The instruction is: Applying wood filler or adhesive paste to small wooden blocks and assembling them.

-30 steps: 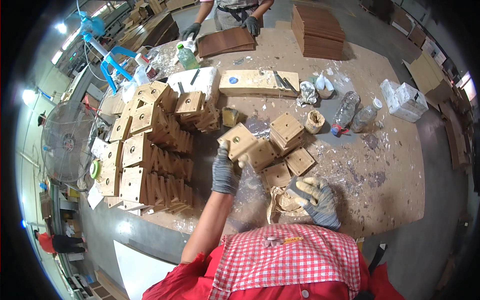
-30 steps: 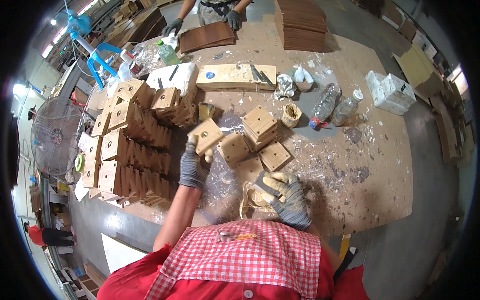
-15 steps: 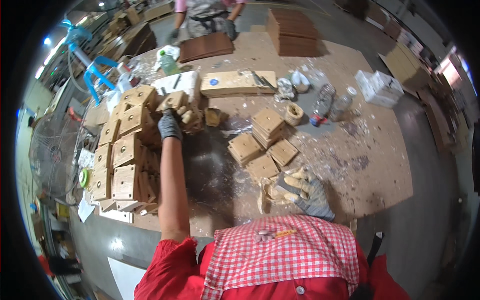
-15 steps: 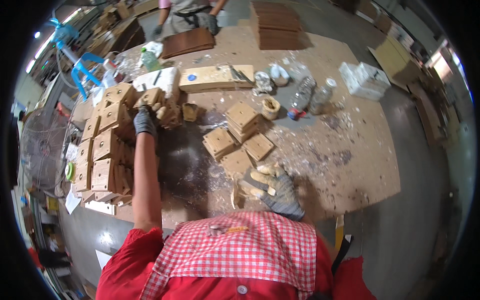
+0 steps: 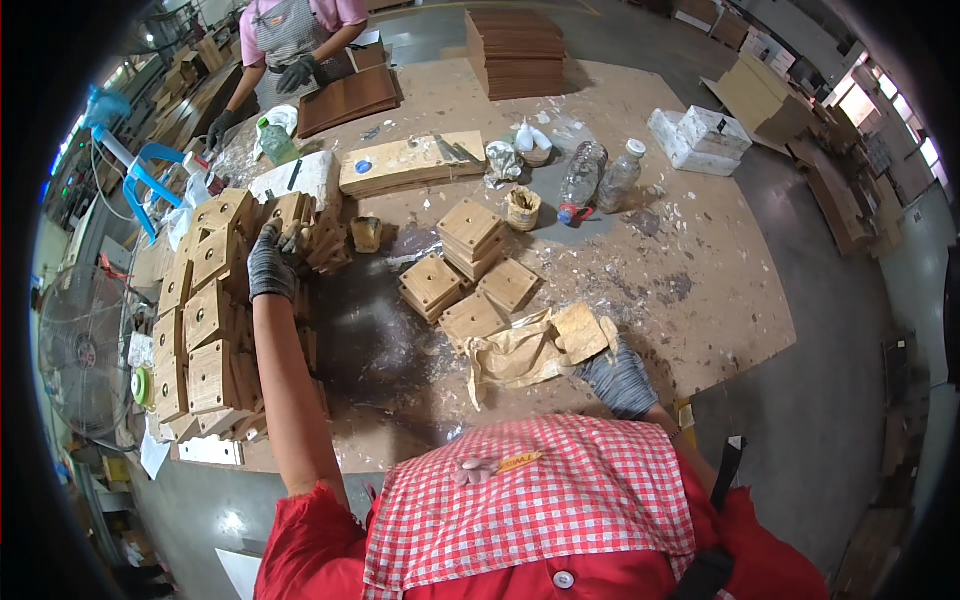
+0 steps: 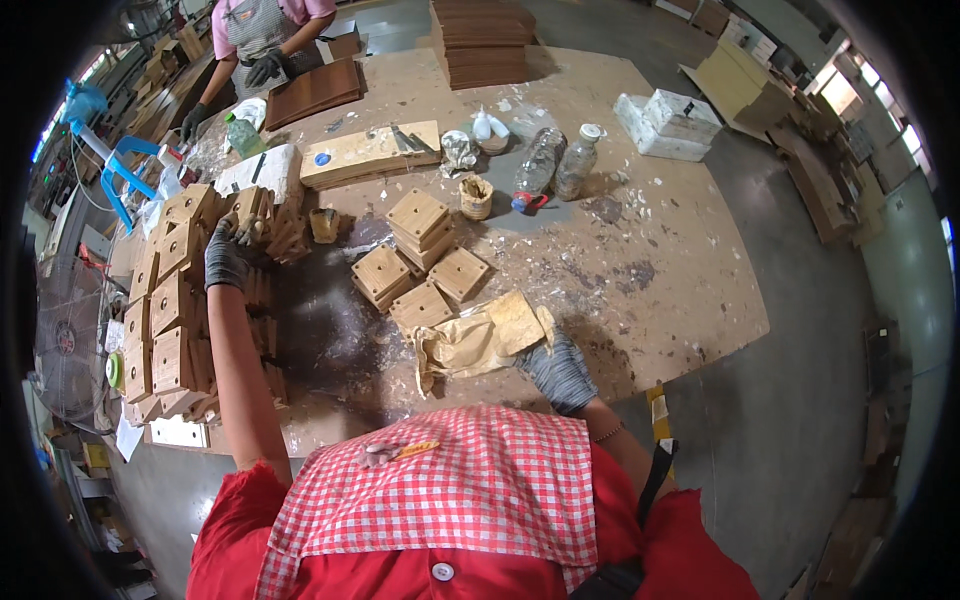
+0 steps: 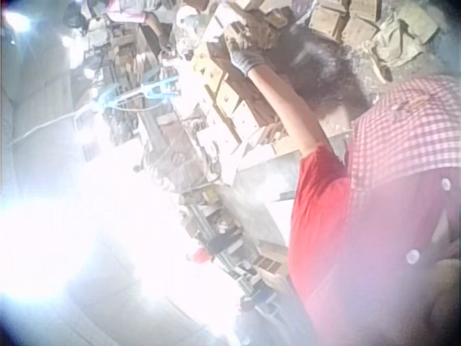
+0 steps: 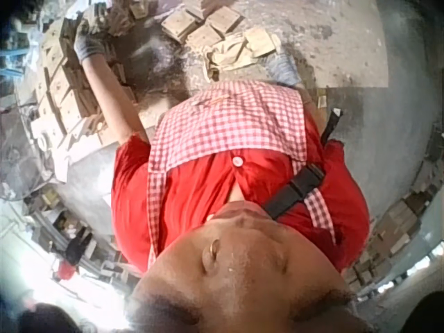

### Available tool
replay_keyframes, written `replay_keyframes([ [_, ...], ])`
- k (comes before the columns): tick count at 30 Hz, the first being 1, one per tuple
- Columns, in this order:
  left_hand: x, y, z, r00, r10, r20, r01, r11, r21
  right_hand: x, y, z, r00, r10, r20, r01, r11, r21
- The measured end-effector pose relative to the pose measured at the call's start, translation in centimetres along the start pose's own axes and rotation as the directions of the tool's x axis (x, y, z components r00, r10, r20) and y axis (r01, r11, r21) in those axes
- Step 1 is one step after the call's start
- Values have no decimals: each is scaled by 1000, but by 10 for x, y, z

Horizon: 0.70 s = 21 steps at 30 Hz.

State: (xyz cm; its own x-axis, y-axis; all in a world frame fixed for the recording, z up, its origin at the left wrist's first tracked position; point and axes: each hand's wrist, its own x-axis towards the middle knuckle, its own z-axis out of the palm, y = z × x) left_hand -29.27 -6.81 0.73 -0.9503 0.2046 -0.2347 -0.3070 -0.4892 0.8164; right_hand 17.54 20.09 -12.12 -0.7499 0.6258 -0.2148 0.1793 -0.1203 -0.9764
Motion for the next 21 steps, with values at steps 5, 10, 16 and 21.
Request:
replay_keyframes([
  [5, -85, -49, 48, 861, -194, 470, 59, 956, 286, -11, -65, 33, 998, -1, 66, 8, 993, -119],
  [10, -229, -143, 92, 482, -735, 477, 166, 611, 774, 3, -76, 61, 952, 298, 75, -305, 885, 352],
  [16, -249, -185, 95, 747, -549, 376, 157, 694, 702, 65, -44, 22, 967, 151, 204, -115, 977, -179],
  [21, -235, -249, 64, 899, -203, 389, -115, 746, 656, 161, -104, 26, 904, -303, 301, 401, 845, -353],
])
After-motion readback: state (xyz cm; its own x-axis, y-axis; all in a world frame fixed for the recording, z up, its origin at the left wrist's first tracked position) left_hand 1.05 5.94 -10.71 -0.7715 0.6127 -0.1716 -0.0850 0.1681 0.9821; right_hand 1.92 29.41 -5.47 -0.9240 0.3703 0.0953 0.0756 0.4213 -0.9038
